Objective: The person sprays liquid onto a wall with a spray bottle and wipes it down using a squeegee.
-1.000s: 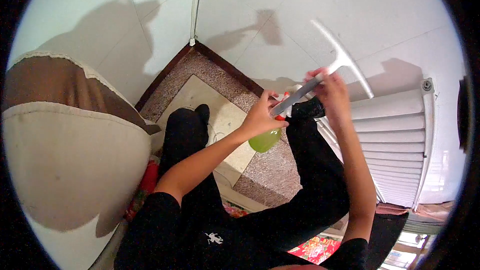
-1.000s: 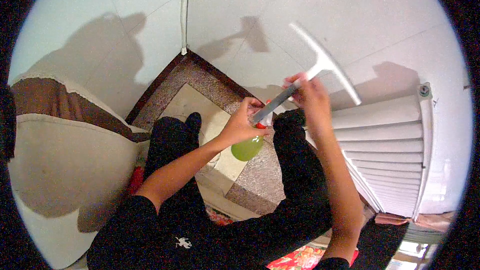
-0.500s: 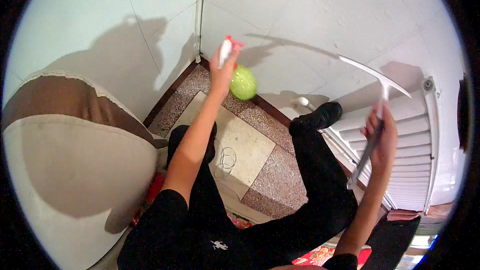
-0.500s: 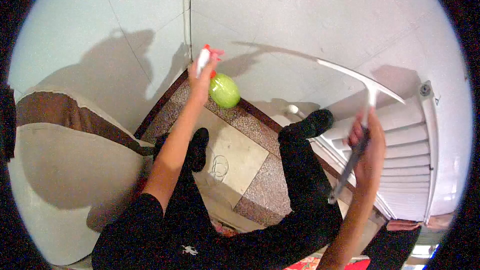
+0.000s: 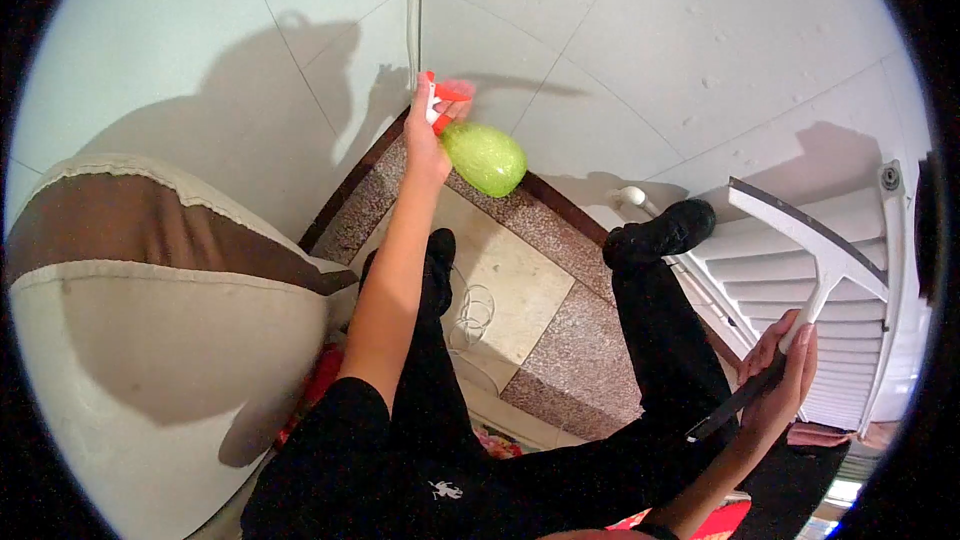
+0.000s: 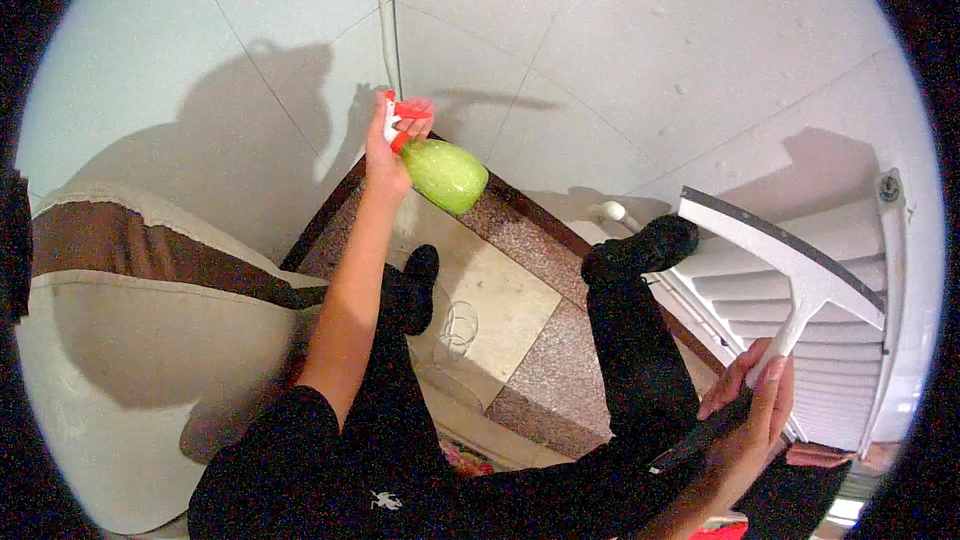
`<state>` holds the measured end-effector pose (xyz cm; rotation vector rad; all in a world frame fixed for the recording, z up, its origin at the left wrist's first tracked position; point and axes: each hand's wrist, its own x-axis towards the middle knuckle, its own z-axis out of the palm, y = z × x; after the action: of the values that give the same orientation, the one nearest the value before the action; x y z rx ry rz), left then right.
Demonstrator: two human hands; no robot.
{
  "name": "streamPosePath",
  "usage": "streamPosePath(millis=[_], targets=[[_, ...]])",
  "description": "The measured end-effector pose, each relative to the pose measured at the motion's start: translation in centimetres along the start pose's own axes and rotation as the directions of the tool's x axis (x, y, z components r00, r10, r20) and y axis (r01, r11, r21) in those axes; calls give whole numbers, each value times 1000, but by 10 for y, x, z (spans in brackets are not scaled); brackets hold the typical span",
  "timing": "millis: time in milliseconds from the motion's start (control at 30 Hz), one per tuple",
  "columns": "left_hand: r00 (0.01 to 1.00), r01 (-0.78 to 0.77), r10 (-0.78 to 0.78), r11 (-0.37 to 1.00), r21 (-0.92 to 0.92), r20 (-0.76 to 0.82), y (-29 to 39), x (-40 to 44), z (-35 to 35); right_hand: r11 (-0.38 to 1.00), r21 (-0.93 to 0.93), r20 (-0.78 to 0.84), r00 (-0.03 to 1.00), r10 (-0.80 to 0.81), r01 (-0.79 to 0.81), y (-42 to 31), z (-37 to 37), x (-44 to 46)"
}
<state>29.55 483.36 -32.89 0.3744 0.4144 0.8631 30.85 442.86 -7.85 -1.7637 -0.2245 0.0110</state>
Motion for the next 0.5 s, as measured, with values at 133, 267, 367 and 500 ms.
streamPosePath(millis=[133,267,367,500], targets=[[998,21,-23,999,39,51,-9,-1,-1,998,32,146,988,-49,45,0,-1,-2],[962,104,-61,983,-152,267,-8,11,-20,999,-3,141,989,-41,42,-1,-1,-1],[975,84,-41,978,-190,217,-14,8,-16,999,8,165,986,-36,35,-5,1,-4],[993,-78,71,994,-79,-90,-13,-1,13,999,-44,118,993,-18,23,-5,3,-4]])
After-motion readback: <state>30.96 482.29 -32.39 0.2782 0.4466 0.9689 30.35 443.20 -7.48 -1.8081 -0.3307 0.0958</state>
